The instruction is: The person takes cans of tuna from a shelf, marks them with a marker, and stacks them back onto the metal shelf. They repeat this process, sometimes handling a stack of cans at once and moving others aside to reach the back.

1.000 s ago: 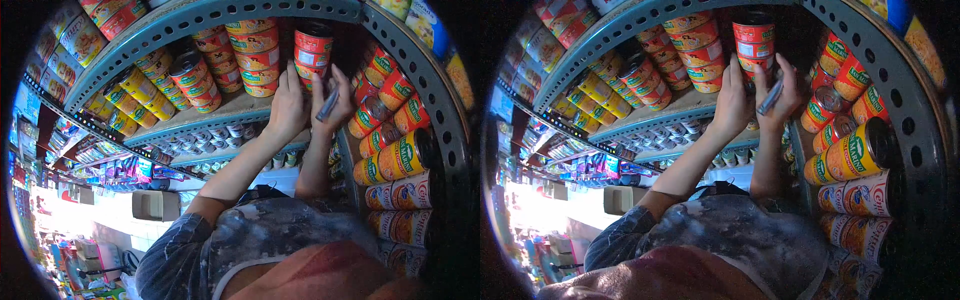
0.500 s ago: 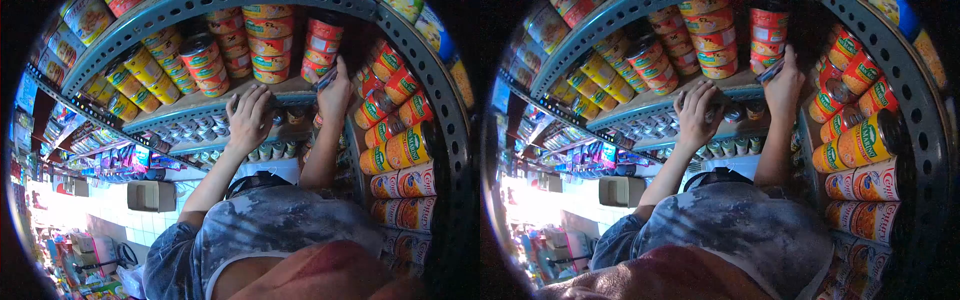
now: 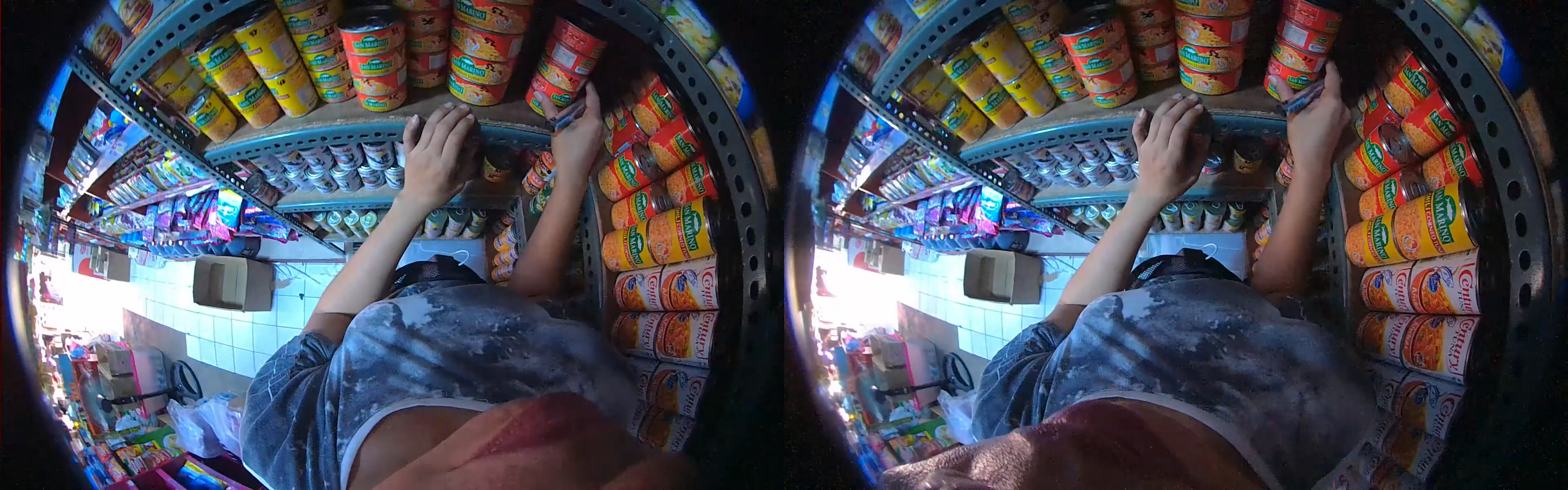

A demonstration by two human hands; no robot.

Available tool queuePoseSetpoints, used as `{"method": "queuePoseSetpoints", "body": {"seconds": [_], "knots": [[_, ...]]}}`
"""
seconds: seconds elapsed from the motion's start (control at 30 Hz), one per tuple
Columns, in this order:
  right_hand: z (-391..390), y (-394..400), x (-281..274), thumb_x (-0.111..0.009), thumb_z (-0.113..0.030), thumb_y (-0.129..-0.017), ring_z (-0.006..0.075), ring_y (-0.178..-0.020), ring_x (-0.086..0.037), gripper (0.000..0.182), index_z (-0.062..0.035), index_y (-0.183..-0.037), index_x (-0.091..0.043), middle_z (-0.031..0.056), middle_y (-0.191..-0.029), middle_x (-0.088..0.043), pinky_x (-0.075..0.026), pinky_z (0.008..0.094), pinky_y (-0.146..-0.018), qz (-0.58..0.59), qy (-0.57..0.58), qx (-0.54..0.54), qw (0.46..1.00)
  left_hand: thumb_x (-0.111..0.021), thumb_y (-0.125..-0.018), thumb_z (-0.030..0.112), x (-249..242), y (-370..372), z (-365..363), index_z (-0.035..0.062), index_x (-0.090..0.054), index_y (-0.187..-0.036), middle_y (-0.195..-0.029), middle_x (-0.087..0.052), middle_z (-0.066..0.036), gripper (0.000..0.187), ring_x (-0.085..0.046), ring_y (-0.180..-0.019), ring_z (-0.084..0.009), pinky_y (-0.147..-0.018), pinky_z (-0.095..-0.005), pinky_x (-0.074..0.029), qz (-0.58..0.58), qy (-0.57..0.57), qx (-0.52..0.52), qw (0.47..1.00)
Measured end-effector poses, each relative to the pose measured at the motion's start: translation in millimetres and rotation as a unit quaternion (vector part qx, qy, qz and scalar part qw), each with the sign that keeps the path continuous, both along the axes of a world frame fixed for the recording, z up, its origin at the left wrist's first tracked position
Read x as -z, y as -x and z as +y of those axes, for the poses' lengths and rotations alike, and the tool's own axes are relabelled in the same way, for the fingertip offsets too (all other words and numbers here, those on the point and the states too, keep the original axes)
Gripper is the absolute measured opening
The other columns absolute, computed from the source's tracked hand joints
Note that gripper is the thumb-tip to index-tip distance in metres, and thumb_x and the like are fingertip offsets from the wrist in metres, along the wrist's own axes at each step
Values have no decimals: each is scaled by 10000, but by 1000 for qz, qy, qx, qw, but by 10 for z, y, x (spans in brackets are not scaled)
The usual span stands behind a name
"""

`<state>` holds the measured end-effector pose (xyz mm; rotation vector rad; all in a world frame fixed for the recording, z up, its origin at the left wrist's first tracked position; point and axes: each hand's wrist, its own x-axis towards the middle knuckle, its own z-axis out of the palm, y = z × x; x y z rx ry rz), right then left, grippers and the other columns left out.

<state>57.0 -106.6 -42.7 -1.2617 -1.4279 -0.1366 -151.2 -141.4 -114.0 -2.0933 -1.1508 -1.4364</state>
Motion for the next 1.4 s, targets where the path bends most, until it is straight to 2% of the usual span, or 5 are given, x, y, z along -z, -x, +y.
{"method": "queuePoseSetpoints", "body": {"seconds": [0.5,0.63,0.73,1.0,1.4], "knots": [[-107,-28,118,-874,-367,-615,270,-982,-649,820,-23,-1272,-523,177,-1111,-635,-522,395,-761,18,-125,-69,990,-739,-788,253,-1452,-910,170,-112,-309,-1311,-1197,-440,-318,769,-461,-1086,-481,-882,-493,-429,-181,79,201,959],[-201,-35,107,-836,-323,-649,278,-1100,-603,776,-28,-1295,-524,165,-1245,-594,-496,395,-880,-26,-151,-64,986,-685,-882,317,-1622,-1064,315,-41,-515,-1116,-1090,-615,-248,459,-646,-843,-336,-711,-346,-523,-135,94,94,982],[-35,-53,268,-838,-291,-623,274,-1128,-588,790,-14,-1296,-531,158,-1258,-592,-482,378,-930,71,-111,-96,987,-798,-715,266,-1446,-1154,486,-92,-308,-1320,-1229,-437,-295,858,-478,-1070,-460,-888,-500,-408,-182,-21,179,967],[-102,-42,191,-865,-379,-620,309,-881,-683,789,-1,-1226,-530,178,-961,-675,-530,409,-733,3,-100,-44,994,-798,-715,234,-1187,-442,382,-7,-341,-1324,-1273,-420,-217,799,-467,-1156,-368,-981,-453,-359,-224,-361,68,903],[-160,9,128,-850,-370,-657,323,-865,-685,740,-10,-1215,-524,185,-943,-671,-531,408,-736,-7,-98,-30,995,-794,-729,401,-1329,347,475,-31,-493,-1218,-1184,-508,-197,718,-420,-1141,-389,-961,-500,-318,-179,-209,-245,930]]}}
